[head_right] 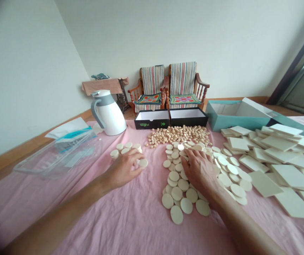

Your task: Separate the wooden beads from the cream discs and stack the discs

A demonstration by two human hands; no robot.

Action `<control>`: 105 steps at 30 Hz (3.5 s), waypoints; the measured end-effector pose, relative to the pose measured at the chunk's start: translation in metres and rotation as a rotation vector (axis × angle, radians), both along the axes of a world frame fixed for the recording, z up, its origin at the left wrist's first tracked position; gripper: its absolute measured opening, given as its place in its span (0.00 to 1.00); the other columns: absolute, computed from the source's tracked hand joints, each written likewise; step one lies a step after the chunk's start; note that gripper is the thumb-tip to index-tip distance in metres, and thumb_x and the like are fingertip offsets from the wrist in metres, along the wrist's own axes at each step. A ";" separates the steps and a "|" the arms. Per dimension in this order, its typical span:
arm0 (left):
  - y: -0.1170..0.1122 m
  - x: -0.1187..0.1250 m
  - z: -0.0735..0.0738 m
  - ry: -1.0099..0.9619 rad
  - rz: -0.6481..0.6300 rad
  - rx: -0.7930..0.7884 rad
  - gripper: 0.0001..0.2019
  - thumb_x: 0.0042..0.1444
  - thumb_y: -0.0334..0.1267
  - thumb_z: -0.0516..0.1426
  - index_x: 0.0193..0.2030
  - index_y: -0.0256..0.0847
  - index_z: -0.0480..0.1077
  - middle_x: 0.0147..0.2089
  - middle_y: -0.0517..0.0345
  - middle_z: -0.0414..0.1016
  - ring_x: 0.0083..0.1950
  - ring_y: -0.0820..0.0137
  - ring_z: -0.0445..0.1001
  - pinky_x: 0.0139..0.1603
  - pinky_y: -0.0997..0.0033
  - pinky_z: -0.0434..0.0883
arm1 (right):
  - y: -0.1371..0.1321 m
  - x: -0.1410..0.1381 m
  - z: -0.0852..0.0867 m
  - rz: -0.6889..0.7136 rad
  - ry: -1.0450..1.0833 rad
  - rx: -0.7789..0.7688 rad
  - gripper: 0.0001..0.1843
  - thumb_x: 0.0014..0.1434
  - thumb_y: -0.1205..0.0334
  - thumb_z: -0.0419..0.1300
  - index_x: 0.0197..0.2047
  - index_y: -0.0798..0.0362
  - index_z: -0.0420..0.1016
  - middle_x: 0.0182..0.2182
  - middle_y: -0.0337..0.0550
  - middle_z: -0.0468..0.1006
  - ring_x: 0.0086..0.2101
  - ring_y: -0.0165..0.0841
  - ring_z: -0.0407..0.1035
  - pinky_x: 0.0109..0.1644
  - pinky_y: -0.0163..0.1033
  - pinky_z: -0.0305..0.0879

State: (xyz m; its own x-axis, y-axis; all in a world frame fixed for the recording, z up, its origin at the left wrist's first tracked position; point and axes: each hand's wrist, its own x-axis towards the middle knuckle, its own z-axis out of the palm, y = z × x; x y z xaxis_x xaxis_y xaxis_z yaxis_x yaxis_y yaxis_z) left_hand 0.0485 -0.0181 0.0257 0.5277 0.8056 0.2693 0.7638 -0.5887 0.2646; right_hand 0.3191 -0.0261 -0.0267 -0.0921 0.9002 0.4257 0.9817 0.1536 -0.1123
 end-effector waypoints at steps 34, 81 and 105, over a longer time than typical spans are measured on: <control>0.009 0.053 -0.027 0.081 -0.317 -0.082 0.08 0.57 0.28 0.50 0.38 0.39 0.69 0.38 0.54 0.67 0.42 0.68 0.68 0.42 0.70 0.68 | -0.002 -0.003 0.004 -0.031 -0.017 -0.012 0.18 0.63 0.54 0.46 0.49 0.52 0.69 0.46 0.46 0.75 0.46 0.41 0.66 0.47 0.45 0.56; -0.002 -0.027 -0.006 0.418 0.267 -0.041 0.14 0.56 0.28 0.45 0.34 0.38 0.71 0.34 0.49 0.75 0.34 0.63 0.74 0.32 0.68 0.67 | -0.001 -0.003 0.004 -0.009 -0.004 -0.007 0.19 0.63 0.54 0.45 0.50 0.52 0.69 0.46 0.47 0.76 0.45 0.40 0.66 0.48 0.46 0.56; 0.014 -0.022 0.016 0.347 -0.036 0.205 0.18 0.50 0.22 0.53 0.46 0.44 0.70 0.51 0.50 0.65 0.54 0.59 0.62 0.51 0.58 0.60 | -0.002 -0.003 0.004 0.003 0.012 -0.004 0.19 0.62 0.55 0.45 0.50 0.53 0.69 0.45 0.47 0.76 0.45 0.41 0.66 0.48 0.47 0.56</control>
